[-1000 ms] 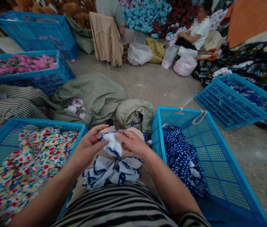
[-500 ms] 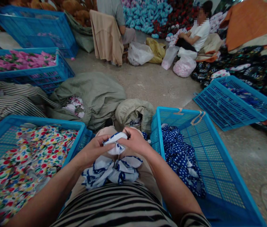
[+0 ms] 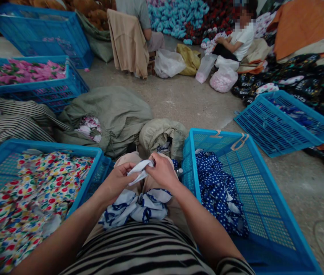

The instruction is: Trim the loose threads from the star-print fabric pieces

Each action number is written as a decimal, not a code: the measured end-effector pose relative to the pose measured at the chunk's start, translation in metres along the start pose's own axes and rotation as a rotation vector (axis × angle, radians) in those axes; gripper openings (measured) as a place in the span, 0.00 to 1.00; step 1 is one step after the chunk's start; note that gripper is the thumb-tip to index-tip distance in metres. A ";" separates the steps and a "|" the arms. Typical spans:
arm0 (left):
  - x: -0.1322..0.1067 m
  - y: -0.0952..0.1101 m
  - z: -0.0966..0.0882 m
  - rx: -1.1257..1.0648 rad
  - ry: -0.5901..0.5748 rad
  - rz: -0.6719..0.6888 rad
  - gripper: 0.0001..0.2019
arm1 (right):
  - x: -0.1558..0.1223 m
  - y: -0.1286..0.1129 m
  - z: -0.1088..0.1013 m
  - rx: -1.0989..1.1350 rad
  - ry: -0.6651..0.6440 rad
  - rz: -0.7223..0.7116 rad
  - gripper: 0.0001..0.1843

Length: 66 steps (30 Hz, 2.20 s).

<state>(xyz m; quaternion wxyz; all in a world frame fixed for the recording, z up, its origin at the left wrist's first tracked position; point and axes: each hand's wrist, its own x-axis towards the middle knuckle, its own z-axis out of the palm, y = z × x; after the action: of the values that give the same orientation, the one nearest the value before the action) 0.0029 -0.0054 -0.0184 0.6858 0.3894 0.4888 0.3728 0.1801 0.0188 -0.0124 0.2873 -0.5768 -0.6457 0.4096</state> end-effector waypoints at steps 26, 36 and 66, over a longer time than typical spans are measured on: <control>0.002 0.003 -0.034 0.969 0.492 1.361 0.15 | -0.010 -0.017 -0.002 -0.069 0.268 -0.520 0.07; -0.008 0.013 -0.039 1.132 0.296 1.486 0.13 | 0.005 -0.033 -0.002 -0.063 0.014 -0.420 0.14; 0.013 0.036 -0.061 0.034 0.546 0.487 0.18 | -0.006 -0.006 -0.021 0.024 0.511 -0.170 0.17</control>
<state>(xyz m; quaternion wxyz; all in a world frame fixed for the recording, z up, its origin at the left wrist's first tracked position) -0.0577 0.0320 -0.0044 0.4147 0.3919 0.5527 0.6074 0.1958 0.0170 0.0037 0.4811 -0.6016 -0.5936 0.2328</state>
